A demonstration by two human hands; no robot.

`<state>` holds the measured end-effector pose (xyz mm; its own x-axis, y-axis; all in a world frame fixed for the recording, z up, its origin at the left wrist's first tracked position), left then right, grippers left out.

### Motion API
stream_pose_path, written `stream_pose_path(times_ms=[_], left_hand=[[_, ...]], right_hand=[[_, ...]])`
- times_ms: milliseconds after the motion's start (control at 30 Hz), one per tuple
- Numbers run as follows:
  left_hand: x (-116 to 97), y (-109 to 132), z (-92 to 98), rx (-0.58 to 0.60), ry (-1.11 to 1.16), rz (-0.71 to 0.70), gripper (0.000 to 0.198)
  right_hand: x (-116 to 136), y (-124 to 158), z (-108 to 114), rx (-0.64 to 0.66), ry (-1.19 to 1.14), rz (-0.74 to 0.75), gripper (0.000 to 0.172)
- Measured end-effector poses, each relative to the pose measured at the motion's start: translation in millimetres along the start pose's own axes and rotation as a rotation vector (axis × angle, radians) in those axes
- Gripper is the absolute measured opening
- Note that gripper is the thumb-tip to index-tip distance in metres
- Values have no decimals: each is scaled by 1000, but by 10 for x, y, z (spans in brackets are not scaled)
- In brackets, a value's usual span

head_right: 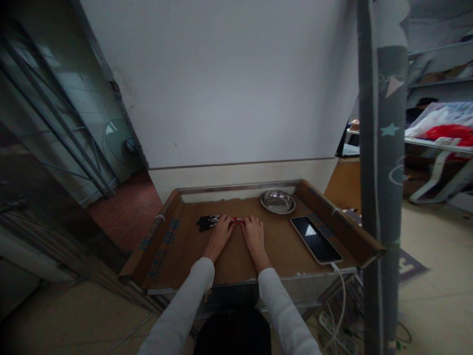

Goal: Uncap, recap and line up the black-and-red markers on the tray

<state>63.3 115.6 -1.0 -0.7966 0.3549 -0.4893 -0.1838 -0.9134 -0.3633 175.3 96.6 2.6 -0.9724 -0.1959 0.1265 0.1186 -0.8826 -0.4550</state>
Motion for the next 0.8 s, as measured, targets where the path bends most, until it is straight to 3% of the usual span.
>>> stream_pose_path(times_ms=[467,633,800], left_hand=[[4,-72,68,-107,-111,8,15],[15,64,254,-168,-200,40,18],[334,298,553,-261,-305,268,20]], right_hand=[[-96,-84,-3,-26,35,-50,19],[-107,-62,11,-54,26,-43,19],[-125,-79,13,-42,42,-74,18]])
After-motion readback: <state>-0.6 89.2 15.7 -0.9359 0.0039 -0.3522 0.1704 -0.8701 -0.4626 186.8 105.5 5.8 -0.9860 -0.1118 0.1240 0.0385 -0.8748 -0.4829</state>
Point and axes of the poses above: each hand's wrist, its own y-axis away from the middle knuckle, its own z-axis out of the back of the hand, x = y × z, the point moved 9 cm from there along -y, towards the middle knuckle, and after that the axes turned 7 degrees about z, right-handed, at the moved point
